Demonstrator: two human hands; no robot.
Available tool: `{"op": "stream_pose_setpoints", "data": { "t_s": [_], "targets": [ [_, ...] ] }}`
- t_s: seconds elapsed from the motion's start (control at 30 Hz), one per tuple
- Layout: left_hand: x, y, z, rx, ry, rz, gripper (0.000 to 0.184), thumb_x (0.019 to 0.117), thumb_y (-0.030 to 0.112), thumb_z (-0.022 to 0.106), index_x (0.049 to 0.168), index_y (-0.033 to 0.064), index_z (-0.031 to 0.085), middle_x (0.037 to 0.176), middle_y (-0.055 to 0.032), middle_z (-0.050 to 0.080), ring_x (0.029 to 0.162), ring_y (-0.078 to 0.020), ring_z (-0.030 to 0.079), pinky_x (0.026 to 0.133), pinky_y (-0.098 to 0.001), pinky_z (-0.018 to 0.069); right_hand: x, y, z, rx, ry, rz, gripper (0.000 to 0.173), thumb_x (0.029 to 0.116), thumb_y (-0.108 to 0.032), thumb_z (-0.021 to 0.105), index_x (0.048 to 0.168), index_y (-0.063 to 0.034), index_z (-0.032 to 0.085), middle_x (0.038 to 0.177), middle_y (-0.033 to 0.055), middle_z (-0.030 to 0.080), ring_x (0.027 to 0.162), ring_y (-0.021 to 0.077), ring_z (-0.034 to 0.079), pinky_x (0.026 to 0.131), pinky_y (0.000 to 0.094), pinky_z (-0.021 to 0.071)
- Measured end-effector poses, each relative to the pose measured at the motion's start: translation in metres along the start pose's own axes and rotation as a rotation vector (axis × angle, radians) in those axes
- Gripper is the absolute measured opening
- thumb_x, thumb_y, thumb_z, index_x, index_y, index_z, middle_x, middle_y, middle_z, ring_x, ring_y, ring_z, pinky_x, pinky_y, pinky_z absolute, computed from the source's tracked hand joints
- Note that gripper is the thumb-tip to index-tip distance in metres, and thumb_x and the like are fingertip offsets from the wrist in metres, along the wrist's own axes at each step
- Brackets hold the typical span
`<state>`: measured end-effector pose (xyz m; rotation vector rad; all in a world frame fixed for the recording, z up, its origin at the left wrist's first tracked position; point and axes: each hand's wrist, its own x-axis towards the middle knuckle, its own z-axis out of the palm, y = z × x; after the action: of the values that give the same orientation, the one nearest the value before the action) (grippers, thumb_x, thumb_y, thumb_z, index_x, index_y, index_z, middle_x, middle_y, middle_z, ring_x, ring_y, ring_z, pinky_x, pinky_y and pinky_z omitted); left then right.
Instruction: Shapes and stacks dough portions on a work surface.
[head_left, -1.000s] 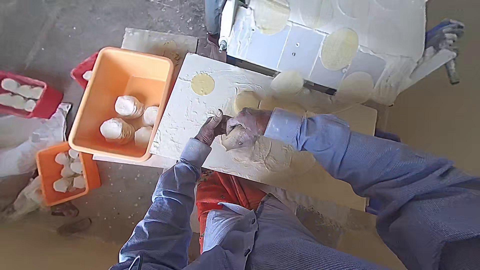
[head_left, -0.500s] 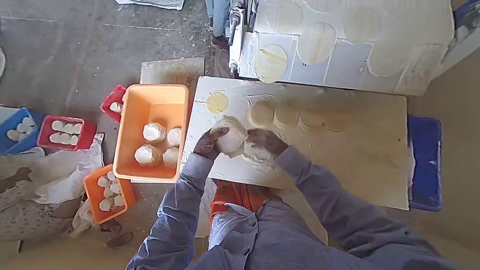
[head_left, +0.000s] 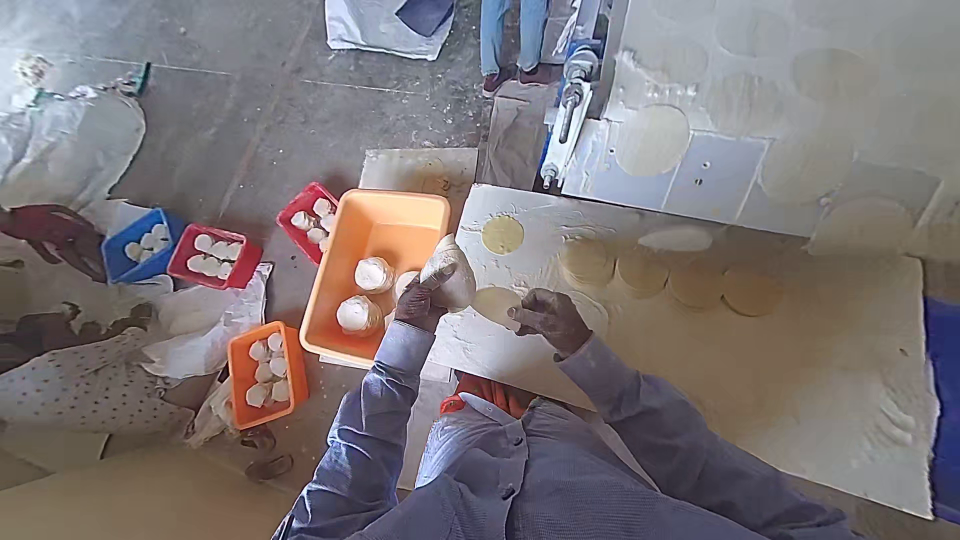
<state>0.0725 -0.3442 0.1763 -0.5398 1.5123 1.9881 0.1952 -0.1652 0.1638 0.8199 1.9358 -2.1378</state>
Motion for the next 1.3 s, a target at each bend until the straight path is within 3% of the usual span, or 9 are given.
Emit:
{"op": "stream_pose_setpoints", "data": {
  "t_s": [0.2,0.27,0.33,0.5,0.63,0.73,0.97,1.17,1.3],
  "targets": [
    [0.001,0.03,-0.017,0.292,-0.047,0.21,0.043,0.0876,0.009,0.078,0.127,0.0004,0.063,0.109,-0.0145,0.07,0.094,-0.0222,0.069,0.082,-0.0406,0.0596,0.037,0.007,-0.008,-0.754,-0.035,-0.068,0.053,0.0932,-0.031,0.077,0.132,0.0017,0.062,0.126,0.0251,0.066,0.117,0.0402,0.065,0.102,0.0589,0.049],
    [-0.012,0.037,-0.007,0.379,-0.102,0.202,0.039,0.0869,0.009,0.079,0.123,0.0007,0.066,0.106,-0.0136,0.072,0.09,-0.0207,0.07,0.079,-0.0385,0.0607,0.047,0.016,0.002,-0.45,-0.084,-0.119,0.06,0.099,-0.033,0.069,0.145,0.0033,0.052,0.144,0.0238,0.057,0.135,0.0349,0.055,0.115,0.0509,0.0423],
    [-0.025,0.035,0.008,0.323,-0.196,0.112,0.039,0.0896,0.009,0.077,0.126,0.0008,0.064,0.108,-0.0152,0.072,0.091,-0.0233,0.071,0.08,-0.0402,0.0612,0.049,0.015,0.021,0.238,-0.189,0.028,0.06,0.1139,-0.039,0.02,0.147,0.0025,0.047,0.141,0.018,0.061,0.128,0.0232,0.061,0.106,0.0376,0.0493],
    [-0.052,0.014,0.041,0.273,-0.237,-0.045,0.038,0.0937,0.013,0.072,0.128,0.0022,0.062,0.107,-0.0171,0.071,0.091,-0.0263,0.071,0.079,-0.0428,0.0614,0.031,-0.006,0.026,0.981,-0.196,0.208,0.1,0.085,-0.092,0.013,0.13,-0.0161,0.06,0.109,0.0131,0.072,0.098,0.0275,0.071,0.077,0.0482,0.0607],
    [-0.056,-0.009,0.048,0.452,-0.135,-0.028,0.036,0.0922,0.016,0.076,0.123,0.0029,0.065,0.099,-0.0151,0.071,0.08,-0.0212,0.069,0.069,-0.0363,0.0593,0.008,-0.005,-0.003,0.708,-0.205,0.192,0.043,0.1098,-0.041,0.042,0.129,-0.0051,0.058,0.108,0.0144,0.071,0.093,0.0252,0.072,0.076,0.0422,0.062],
    [-0.048,-0.027,0.044,0.486,-0.172,-0.084,0.034,0.0902,0.013,0.077,0.121,0.0042,0.067,0.099,-0.0141,0.071,0.078,-0.0192,0.068,0.066,-0.0349,0.0579,-0.003,-0.004,-0.018,0.457,-0.062,0.217,0.023,0.096,-0.005,0.068,0.117,-0.0013,0.06,0.094,0.011,0.071,0.078,0.0198,0.072,0.068,0.0376,0.0629],
    [-0.044,-0.058,0.024,0.377,-0.185,-0.161,0.023,0.0977,0.021,0.069,0.11,0.0029,0.066,0.073,-0.0017,0.051,0.053,-0.0108,0.046,0.052,-0.0278,0.0471,-0.018,-0.035,-0.054,-0.186,0.066,0.088,0.036,0.0852,-0.005,0.081,0.115,0.0036,0.064,0.096,0.0146,0.073,0.079,0.019,0.073,0.071,0.0366,0.0633],
    [-0.089,-0.074,0.046,-0.324,-0.304,-0.308,0.079,0.1076,0.061,0.017,0.15,-0.0049,0.033,0.136,-0.0311,0.055,0.116,-0.0395,0.064,0.098,-0.05,0.0543,-0.036,-0.067,-0.031,-1.081,0.065,-0.288,0.04,0.0891,-0.024,0.081,0.118,0.0009,0.069,0.104,0.025,0.073,0.099,0.042,0.071,0.088,0.064,0.0531],
    [-0.092,-0.076,0.051,-0.695,-0.294,-0.166,0.076,0.1042,0.066,0.015,0.136,0.0084,0.052,0.12,-0.0143,0.066,0.109,-0.0249,0.066,0.092,-0.045,0.0557,-0.059,-0.023,-0.005,-1.239,-0.022,-0.94,0.031,0.0792,0.001,0.073,0.109,-0.0037,0.076,0.112,0.0157,0.075,0.106,0.0374,0.071,0.084,0.0541,0.0583]
  ]
}}
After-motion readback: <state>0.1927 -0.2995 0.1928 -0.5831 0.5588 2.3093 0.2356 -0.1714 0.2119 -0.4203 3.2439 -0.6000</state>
